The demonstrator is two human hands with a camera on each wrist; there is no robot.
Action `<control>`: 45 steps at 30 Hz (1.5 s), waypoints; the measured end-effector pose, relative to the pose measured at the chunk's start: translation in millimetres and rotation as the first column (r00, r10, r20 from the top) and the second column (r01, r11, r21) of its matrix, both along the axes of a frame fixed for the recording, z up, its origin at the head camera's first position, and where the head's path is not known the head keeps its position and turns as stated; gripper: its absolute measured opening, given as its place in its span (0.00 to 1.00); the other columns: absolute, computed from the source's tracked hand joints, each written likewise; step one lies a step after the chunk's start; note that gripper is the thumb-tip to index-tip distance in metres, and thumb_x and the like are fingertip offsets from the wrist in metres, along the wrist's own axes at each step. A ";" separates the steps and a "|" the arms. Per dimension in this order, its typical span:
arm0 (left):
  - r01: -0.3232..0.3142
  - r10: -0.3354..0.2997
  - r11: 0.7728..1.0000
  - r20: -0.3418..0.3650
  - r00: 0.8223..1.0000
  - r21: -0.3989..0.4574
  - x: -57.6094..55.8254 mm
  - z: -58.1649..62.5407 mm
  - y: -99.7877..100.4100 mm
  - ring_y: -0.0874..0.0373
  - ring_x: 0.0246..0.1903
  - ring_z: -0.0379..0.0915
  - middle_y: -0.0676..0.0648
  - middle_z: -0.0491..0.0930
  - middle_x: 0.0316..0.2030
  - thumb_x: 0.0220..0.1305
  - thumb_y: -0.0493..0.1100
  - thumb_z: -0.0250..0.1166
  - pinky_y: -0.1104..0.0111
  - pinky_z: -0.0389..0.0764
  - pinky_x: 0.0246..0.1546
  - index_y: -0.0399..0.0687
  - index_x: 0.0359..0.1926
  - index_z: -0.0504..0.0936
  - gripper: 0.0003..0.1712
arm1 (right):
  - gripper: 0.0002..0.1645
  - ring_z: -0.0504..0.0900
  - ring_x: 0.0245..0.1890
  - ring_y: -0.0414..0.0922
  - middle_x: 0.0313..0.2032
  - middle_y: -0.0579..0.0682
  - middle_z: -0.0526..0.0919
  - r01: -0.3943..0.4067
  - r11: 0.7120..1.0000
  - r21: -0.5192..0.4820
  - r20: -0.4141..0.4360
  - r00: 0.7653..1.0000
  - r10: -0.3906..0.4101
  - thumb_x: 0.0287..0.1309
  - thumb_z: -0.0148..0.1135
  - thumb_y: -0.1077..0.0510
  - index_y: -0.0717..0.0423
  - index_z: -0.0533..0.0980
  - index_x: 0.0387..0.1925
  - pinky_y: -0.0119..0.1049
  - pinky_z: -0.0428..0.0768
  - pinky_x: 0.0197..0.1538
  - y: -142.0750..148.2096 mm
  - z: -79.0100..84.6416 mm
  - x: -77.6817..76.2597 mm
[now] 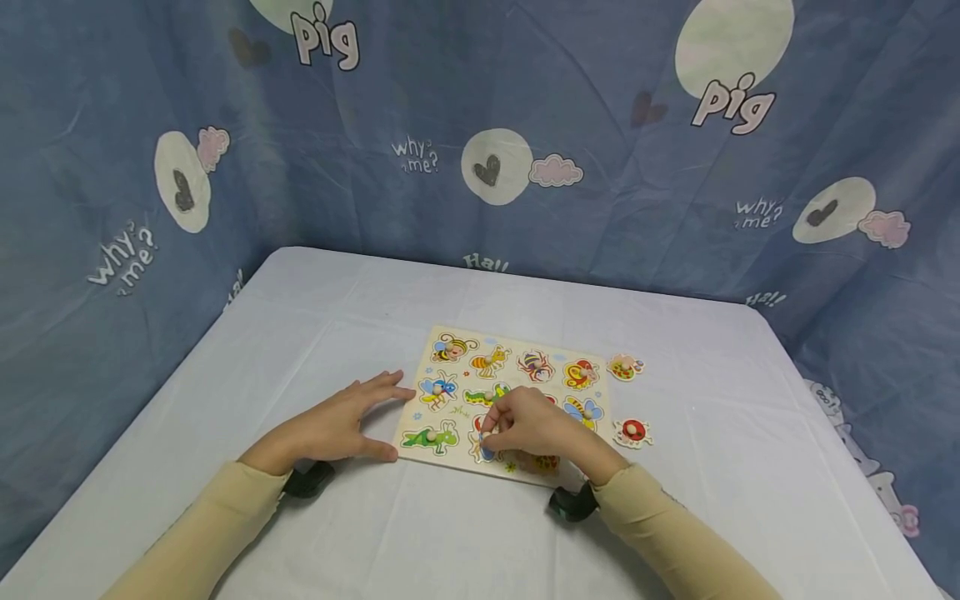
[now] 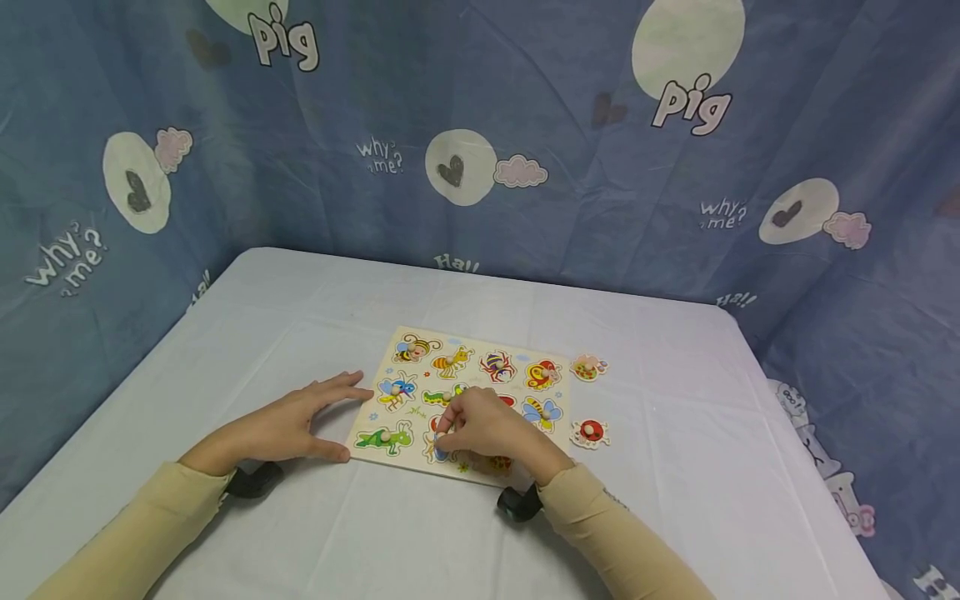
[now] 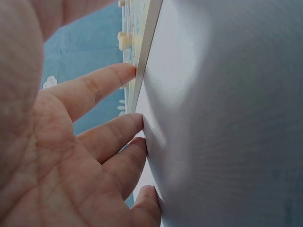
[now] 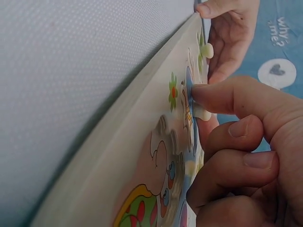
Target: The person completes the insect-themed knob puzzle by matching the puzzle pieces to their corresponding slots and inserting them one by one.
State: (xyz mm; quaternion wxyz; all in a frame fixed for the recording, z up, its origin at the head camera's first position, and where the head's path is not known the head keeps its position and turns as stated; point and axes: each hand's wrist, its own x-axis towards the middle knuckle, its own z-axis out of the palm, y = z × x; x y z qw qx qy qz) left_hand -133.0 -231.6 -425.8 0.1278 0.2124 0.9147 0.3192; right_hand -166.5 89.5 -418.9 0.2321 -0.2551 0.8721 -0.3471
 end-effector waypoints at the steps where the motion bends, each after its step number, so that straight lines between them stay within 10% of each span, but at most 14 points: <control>1: 0.000 0.000 1.000 0.000 1.000 0.000 0.0 -0.1 0.0 0.29 0.83 0.47 0.32 0.56 0.83 0.54 0.49 0.85 0.30 0.47 0.82 0.49 0.75 0.75 0.49 | 0.05 0.68 0.18 0.36 0.17 0.40 0.75 -0.001 1.000 -0.003 0.000 1.000 0.001 0.61 0.77 0.56 0.49 0.86 0.33 0.28 0.67 0.26 0.8 0.5 0.2; 21: -0.003 0.003 1.000 -0.003 1.000 -0.008 -1.1 -1.2 -0.2 0.30 0.84 0.48 0.33 0.57 0.83 0.54 0.50 0.85 0.30 0.47 0.82 0.51 0.75 0.75 0.49 | 0.08 0.61 0.15 0.39 0.13 0.41 0.67 0.172 0.985 0.015 -0.083 0.982 -0.170 0.67 0.74 0.49 0.47 0.88 0.41 0.30 0.62 0.22 47.9 12.5 -25.3; 45: 0.005 -0.005 1.000 0.001 1.000 -0.008 -0.8 -1.3 -0.1 0.31 0.84 0.47 0.34 0.56 0.84 0.54 0.53 0.85 0.30 0.46 0.82 0.52 0.76 0.74 0.50 | 0.25 0.78 0.33 0.44 0.33 0.50 0.87 0.572 0.816 0.088 -0.109 0.820 -0.562 0.71 0.68 0.41 0.60 0.83 0.51 0.35 0.75 0.35 148.4 20.7 -76.2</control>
